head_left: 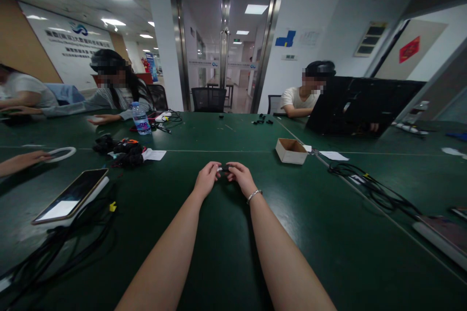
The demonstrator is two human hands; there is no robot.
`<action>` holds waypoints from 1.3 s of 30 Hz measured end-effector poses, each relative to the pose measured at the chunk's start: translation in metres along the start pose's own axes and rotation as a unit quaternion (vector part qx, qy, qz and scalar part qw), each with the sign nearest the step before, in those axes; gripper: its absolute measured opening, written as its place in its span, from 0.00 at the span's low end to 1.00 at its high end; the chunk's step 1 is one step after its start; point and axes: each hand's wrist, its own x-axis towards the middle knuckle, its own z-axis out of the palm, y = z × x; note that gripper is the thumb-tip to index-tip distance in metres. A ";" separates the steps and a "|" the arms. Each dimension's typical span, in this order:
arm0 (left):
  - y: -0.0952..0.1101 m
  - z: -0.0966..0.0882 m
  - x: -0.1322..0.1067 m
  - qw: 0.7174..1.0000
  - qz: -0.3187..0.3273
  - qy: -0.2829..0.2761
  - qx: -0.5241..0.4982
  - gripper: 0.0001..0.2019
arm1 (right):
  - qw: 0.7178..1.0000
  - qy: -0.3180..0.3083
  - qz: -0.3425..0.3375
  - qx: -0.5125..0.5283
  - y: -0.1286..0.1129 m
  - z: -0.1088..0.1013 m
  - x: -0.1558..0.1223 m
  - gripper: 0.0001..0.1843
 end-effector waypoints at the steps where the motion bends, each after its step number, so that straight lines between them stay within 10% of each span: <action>1: -0.001 0.000 0.000 1.000 0.001 0.001 -0.001 0.16 | 1.000 0.001 0.001 0.001 0.000 0.000 0.000 0.15; 39: 0.002 0.001 0.002 0.996 0.013 0.044 -0.072 0.19 | 0.992 -0.079 -0.053 -0.084 0.004 0.002 -0.006 0.19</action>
